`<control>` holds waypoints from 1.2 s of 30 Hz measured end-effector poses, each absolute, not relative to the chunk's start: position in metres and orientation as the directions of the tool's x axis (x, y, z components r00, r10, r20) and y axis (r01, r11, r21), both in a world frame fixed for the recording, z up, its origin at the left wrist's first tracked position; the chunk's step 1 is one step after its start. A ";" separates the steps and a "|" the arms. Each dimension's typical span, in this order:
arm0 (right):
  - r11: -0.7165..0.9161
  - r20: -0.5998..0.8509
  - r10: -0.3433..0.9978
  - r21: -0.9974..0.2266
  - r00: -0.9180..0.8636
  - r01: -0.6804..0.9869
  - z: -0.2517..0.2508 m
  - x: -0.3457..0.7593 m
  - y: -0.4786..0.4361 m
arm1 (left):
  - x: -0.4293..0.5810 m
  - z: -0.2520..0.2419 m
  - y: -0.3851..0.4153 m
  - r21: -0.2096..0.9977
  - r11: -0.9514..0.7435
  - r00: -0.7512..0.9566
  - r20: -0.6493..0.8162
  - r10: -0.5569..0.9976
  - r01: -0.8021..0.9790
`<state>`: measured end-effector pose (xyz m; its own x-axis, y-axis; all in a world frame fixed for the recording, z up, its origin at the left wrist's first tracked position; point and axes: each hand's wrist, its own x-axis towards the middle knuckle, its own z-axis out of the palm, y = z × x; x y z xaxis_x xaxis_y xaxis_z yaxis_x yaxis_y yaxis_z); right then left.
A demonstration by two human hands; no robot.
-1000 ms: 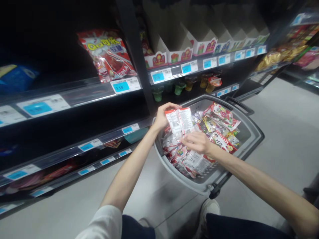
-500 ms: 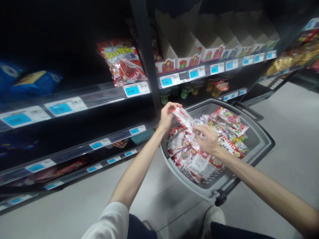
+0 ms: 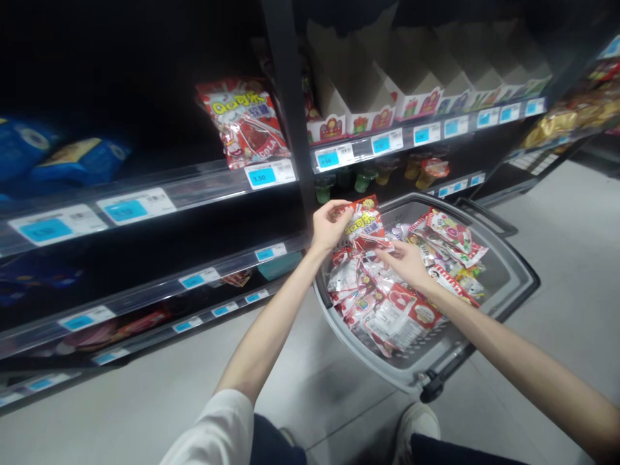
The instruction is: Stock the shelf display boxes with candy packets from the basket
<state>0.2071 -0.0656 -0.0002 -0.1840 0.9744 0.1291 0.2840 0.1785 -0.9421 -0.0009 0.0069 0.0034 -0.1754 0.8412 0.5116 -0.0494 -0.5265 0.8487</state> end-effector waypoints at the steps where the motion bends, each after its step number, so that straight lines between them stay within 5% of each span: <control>1: 0.139 0.091 0.978 -0.957 -0.189 0.255 0.001 0.207 -0.064 | -0.001 0.003 0.007 0.852 -0.520 -0.183 0.504 0.844 -0.051; 7: 0.009 -0.062 0.954 -0.972 -0.292 0.234 0.002 0.207 -0.065 | -0.001 0.004 0.006 0.892 -0.430 -0.259 0.387 0.885 -0.137; 15: 0.017 -0.068 0.867 -0.986 -0.493 0.166 -0.005 0.215 -0.063 | -0.002 0.008 0.003 0.909 -0.271 -0.162 0.229 0.960 -0.317; 23: -0.055 -0.047 0.899 -0.998 -0.435 -0.008 -0.004 0.215 -0.066 | -0.004 0.053 -0.007 0.900 -0.324 -0.021 0.332 0.943 -0.292; 29: -0.015 -0.001 0.957 -0.999 -0.290 -0.046 0.001 0.217 -0.065 | -0.003 0.082 -0.025 0.927 -0.359 0.266 0.321 0.909 0.110; 32: 0.018 0.028 0.976 -0.999 -0.216 -0.049 0.002 0.218 -0.064 | -0.003 0.082 -0.032 0.852 -0.357 0.368 0.214 0.905 0.382; 36: 0.036 0.048 0.979 -0.997 -0.197 -0.063 -0.003 0.220 -0.063 | -0.003 0.082 -0.033 0.729 -0.489 0.519 0.214 0.827 0.479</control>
<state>0.2196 -0.0634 -0.0028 -0.1970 0.9792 0.0480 -0.0629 0.0362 -0.9974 -0.0030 -0.0334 0.0822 0.5192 0.8273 0.2142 0.4786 -0.4892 0.7291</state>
